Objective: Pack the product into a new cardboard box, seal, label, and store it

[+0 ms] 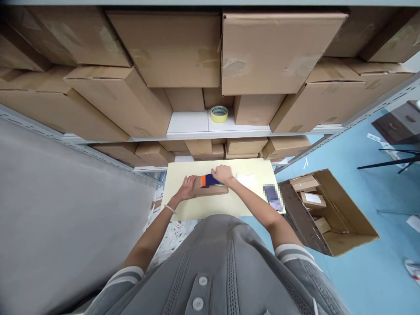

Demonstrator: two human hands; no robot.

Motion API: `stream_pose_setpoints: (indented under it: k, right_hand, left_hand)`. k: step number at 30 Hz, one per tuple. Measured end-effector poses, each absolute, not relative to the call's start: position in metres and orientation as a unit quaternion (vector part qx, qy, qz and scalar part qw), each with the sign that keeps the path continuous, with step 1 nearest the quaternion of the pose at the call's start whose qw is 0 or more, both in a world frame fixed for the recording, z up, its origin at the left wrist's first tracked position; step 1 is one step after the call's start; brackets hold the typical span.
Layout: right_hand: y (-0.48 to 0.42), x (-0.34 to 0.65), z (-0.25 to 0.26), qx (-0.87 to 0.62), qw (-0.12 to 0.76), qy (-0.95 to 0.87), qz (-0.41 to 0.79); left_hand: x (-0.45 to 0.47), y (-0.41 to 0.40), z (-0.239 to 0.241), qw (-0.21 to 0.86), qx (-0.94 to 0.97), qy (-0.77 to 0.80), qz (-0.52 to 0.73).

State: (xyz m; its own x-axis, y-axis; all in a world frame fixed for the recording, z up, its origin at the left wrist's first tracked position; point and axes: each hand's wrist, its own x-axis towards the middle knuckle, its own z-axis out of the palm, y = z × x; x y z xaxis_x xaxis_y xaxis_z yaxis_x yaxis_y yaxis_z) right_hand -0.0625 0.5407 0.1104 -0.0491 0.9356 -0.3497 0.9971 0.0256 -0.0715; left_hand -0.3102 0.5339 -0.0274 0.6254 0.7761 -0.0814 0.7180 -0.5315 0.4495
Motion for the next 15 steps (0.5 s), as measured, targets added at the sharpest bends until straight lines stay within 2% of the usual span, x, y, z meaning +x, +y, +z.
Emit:
stream_pose_setpoints:
  k: [8, 15]
  right_hand:
    - [0.512, 0.093, 0.109, 0.733, 0.158, 0.652, -0.115]
    - [0.502, 0.097, 0.078, 0.731, 0.190, 0.641, -0.136]
  left_hand:
    - [-0.310, 0.537, -0.028, 0.229, 0.873, 0.426, 0.062]
    - [-0.302, 0.537, -0.026, 0.226, 0.874, 0.427, 0.048]
